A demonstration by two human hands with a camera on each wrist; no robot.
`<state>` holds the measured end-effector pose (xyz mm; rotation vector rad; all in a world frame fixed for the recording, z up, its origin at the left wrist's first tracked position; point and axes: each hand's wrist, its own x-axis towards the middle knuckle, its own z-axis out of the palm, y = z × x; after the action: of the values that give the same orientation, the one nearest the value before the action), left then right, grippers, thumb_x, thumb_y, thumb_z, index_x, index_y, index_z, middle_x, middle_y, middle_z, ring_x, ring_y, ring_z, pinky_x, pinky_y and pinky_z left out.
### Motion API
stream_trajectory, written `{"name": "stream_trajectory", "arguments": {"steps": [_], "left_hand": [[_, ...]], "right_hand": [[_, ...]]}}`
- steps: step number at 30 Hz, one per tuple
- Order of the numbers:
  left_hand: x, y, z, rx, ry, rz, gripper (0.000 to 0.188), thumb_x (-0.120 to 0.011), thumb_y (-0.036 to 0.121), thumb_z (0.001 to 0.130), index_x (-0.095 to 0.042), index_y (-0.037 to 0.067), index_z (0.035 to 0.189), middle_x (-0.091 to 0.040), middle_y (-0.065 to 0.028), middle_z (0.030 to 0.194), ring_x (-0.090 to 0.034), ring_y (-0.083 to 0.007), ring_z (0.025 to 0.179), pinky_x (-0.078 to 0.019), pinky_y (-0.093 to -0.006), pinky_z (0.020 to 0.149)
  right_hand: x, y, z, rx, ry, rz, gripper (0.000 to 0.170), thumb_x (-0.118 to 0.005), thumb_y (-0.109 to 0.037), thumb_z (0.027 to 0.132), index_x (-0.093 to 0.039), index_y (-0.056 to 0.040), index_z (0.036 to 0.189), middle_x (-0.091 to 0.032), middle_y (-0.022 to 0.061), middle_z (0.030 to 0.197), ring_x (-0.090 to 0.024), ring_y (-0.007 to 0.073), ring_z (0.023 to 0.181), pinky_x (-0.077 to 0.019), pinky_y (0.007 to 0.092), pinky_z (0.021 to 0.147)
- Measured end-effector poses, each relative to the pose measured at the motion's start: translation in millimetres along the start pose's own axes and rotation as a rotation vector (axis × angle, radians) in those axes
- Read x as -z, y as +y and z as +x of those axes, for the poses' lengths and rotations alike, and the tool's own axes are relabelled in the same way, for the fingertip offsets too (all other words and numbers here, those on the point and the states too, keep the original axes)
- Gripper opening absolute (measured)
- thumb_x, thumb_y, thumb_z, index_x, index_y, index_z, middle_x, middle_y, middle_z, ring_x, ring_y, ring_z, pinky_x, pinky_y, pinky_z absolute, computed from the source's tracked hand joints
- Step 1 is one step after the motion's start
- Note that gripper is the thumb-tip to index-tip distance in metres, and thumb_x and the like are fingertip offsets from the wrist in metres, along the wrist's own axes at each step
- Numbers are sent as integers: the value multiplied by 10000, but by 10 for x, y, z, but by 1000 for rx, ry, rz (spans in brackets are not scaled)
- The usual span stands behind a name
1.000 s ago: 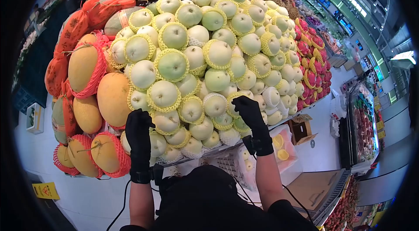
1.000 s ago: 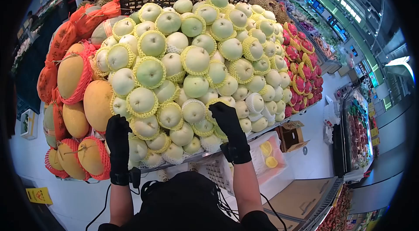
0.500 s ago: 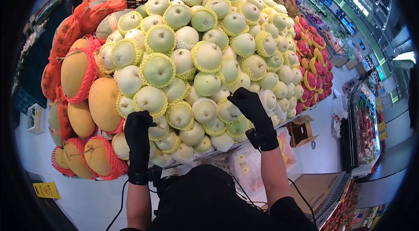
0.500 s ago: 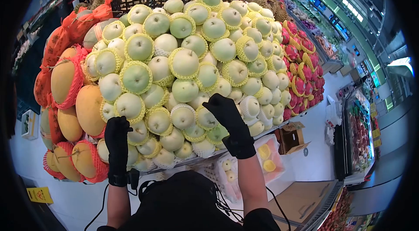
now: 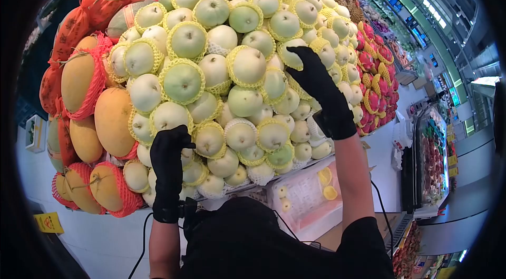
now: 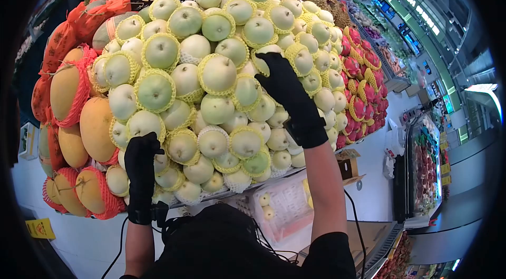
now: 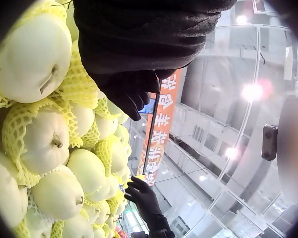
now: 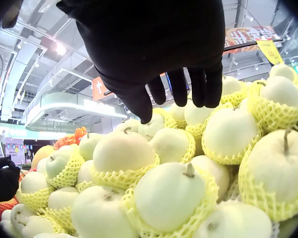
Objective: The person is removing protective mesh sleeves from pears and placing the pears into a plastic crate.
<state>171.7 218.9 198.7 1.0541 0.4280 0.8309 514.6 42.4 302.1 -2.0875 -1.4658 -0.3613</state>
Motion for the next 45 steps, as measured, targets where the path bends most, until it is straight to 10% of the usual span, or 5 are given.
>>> {"name": "stream_trajectory", "arguments": {"steps": [14, 35, 45], "left_hand": [[-336, -173, 102, 63, 17, -15, 206, -498, 125, 973, -600, -54, 974, -662, -152, 975, -653, -224, 776, -557, -387, 728], [-632, -127, 167, 209, 157, 24, 243, -460, 206, 987, -544, -16, 936, -614, -135, 920, -601, -206, 769, -522, -378, 714], [-614, -99, 190, 196, 171, 15, 275, -466, 241, 990, -533, -16, 916, -606, -131, 904, -593, -207, 771, -514, -367, 728]], "right_hand": [[343, 927, 1526, 214, -17, -257, 631, -791, -126, 684, -561, -114, 1271, -594, 164, 1189, -582, 355, 1071, -480, 419, 938], [-55, 1573, 2744, 185, -400, -452, 1113, -854, -37, 554, -298, -260, 1492, -386, 238, 1453, -256, 414, 1403, -358, 475, 1107], [-287, 1857, 2907, 294, -287, -335, 1051, -815, 19, 505, -409, -249, 1436, -514, 225, 1317, -414, 418, 1289, -437, 433, 1032]]}}
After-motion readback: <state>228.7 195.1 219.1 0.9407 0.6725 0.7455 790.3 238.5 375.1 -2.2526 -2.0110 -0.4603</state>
